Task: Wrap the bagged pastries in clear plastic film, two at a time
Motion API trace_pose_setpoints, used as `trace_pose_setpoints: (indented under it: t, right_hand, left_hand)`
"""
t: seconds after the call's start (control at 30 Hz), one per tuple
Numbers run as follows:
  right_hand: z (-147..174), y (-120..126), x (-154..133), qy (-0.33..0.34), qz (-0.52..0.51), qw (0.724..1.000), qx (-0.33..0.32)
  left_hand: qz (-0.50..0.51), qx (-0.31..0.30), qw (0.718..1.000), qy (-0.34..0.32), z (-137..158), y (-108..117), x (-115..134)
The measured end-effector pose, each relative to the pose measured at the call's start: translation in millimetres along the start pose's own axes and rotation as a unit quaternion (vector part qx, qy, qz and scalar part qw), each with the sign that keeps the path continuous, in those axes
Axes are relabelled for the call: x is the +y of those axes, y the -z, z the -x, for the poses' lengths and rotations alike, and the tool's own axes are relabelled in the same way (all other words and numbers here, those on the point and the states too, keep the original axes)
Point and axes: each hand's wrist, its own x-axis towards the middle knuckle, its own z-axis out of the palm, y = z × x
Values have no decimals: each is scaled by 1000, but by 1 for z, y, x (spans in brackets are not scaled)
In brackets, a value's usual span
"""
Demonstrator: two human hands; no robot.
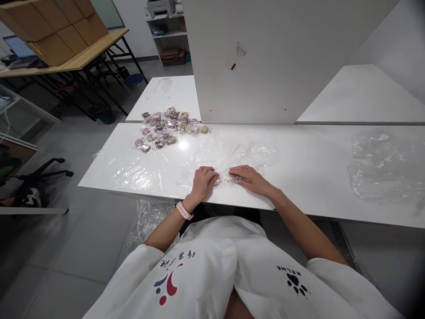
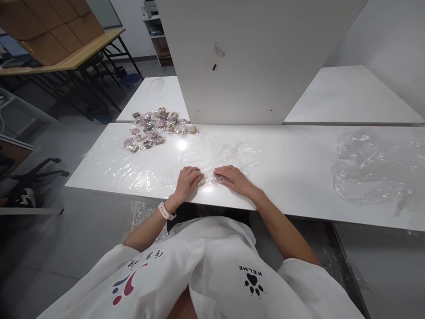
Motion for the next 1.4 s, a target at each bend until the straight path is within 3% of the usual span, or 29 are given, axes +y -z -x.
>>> trace_pose_setpoints:
  t: [0.13,0.2,0.33,0.47,0.53,0.67,0.77,0.83,1.0,1.1,1.17,1.23,1.3,1.37,1.4]
  right_hand:
    - [2,0,-10,-45,-28,998,38]
    - [6,-1,-16,-76,-28,995,55]
    - [13,-3,-23,-137,-41,987,79]
    - [14,-5,-24,-231,-34,967,104]
    - [13,-7,-26,-247,24,958,140]
    - [18,-11,-29,-165,140,960,178]
    - [31,-13,-27,-73,164,975,129]
    - [37,-14,-24,-53,164,979,107]
    - [29,-9,-18,-77,161,978,111]
    - [13,3,-16,-149,137,975,95]
    - [2,12,-14,-222,97,968,62]
    - [-8,19,-14,-284,63,956,28]
    - [-14,20,-15,-313,69,947,24]
    - [-15,15,-18,-299,124,943,74]
    - [-14,11,-19,-274,159,942,110]
  left_hand:
    - [-43,-89,992,-79,12,16,-7]
    - [-39,-102,991,-83,17,20,-9]
    - [-22,-67,997,-13,11,18,-6]
    - [-19,-100,989,109,-13,13,3]
    - [-55,-101,985,128,-22,14,8]
    - [-160,-42,986,27,-19,22,17]
    - [-150,-90,979,-103,-1,26,20]
    - [-139,-124,973,-136,9,26,17]
    - [-59,-151,985,-63,-3,34,-3]
    - [0,-194,981,22,-30,54,-19]
    - [-30,-218,972,88,-48,68,-26]
    - [-123,-158,970,136,-59,77,-29]
    - [-202,-29,969,137,-61,76,-26]
    - [-204,46,975,74,-55,64,-18]
    - [-181,33,983,24,-49,55,-13]
